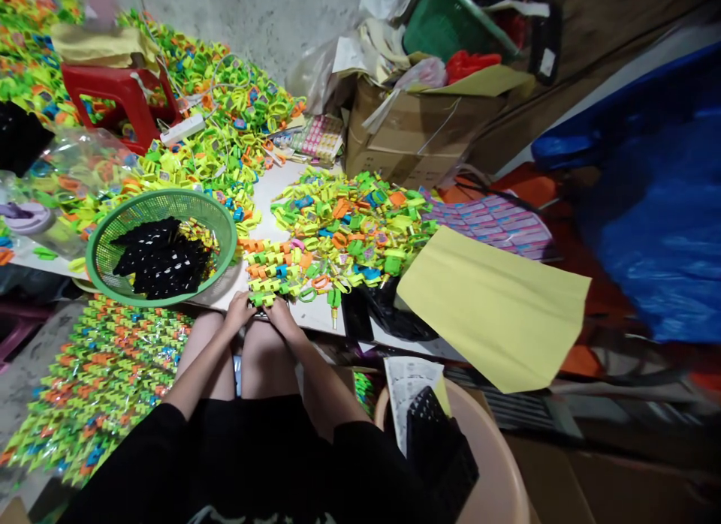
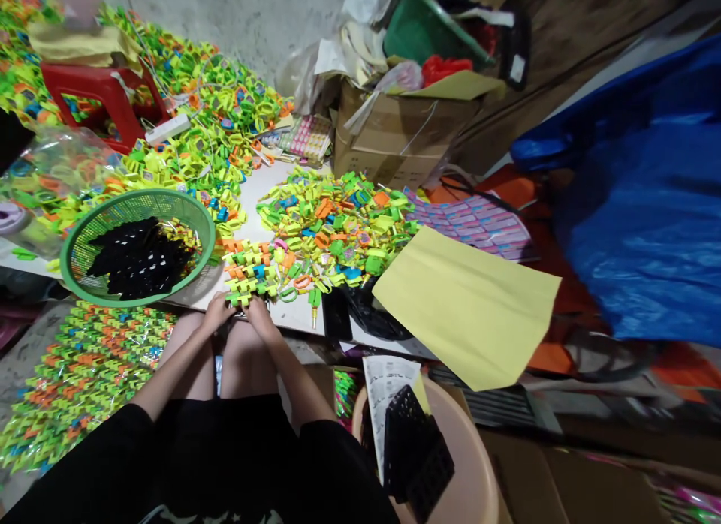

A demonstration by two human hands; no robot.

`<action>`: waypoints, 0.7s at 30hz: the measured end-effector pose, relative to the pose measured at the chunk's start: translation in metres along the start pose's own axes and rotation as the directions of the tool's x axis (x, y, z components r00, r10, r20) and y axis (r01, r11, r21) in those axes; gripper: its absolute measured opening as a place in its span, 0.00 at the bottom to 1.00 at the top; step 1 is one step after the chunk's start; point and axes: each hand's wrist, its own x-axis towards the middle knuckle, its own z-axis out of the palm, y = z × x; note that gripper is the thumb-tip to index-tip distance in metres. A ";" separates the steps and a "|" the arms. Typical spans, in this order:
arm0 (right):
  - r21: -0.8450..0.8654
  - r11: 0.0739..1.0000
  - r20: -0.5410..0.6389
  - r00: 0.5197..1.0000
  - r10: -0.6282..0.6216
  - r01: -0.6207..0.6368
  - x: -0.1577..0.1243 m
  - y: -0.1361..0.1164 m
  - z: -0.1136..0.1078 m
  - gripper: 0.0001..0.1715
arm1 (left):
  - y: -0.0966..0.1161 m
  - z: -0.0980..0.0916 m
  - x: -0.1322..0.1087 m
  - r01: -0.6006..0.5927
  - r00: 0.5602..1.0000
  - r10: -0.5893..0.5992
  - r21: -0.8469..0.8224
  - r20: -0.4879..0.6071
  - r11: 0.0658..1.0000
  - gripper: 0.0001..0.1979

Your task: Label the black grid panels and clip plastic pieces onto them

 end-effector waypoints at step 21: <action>-0.461 0.853 -0.244 0.959 0.144 -0.246 -0.045 0.076 -0.103 0.21 | 0.014 0.008 0.004 0.042 0.992 -0.045 -0.027 -0.116 0.999 0.13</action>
